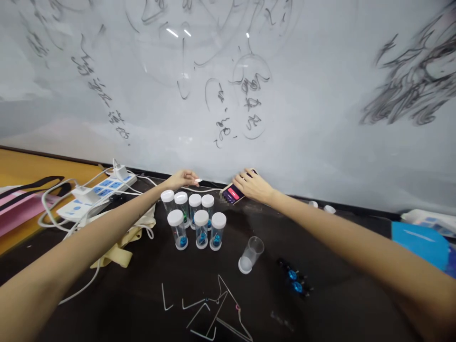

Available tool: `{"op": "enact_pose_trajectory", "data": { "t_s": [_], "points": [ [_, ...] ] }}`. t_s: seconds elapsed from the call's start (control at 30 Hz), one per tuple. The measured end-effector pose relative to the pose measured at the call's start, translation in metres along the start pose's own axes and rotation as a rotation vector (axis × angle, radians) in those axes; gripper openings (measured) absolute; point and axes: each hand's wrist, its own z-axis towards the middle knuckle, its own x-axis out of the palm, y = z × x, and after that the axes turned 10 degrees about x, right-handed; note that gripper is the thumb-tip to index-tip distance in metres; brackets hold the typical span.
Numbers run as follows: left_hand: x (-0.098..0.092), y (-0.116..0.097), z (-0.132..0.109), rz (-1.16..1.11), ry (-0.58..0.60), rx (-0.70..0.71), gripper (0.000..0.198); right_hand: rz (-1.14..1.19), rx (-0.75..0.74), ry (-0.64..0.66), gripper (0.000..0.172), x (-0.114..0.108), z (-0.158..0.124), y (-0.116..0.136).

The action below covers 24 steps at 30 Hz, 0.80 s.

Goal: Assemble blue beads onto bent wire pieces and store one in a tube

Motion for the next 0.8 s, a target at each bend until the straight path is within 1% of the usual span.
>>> {"op": "enact_pose_trajectory", "data": {
  "t_s": [0.03,0.1,0.13,0.23,0.33,0.5,0.63,0.8],
  "points": [
    [0.003,0.001,0.001,-0.014,0.015,0.009,0.030,0.005,0.066,-0.011,0.040,0.002,-0.001,0.009],
    [0.008,0.001,0.004,-0.041,0.043,0.033,0.030,0.024,0.187,-0.029,0.057,0.009,-0.003,0.027],
    [0.011,0.002,0.005,-0.053,0.055,0.046,0.030,0.036,0.240,-0.039,0.062,0.013,-0.004,0.034],
    [0.014,0.002,0.007,-0.070,0.083,0.080,0.030,0.077,0.371,-0.073,0.065,0.028,-0.002,0.046],
    [0.016,0.002,0.009,-0.066,0.098,0.099,0.031,0.125,0.451,-0.103,0.063,0.038,0.001,0.046],
    [0.026,-0.002,0.014,-0.060,0.099,0.120,0.030,0.187,0.463,-0.120,0.063,0.046,0.006,0.043],
    [0.035,-0.007,0.018,-0.063,0.133,0.107,0.027,0.211,0.456,-0.112,0.063,0.048,0.008,0.047],
    [0.036,-0.008,0.020,-0.072,0.159,0.085,0.024,0.229,0.474,-0.109,0.066,0.047,0.009,0.048]
  ]
}}
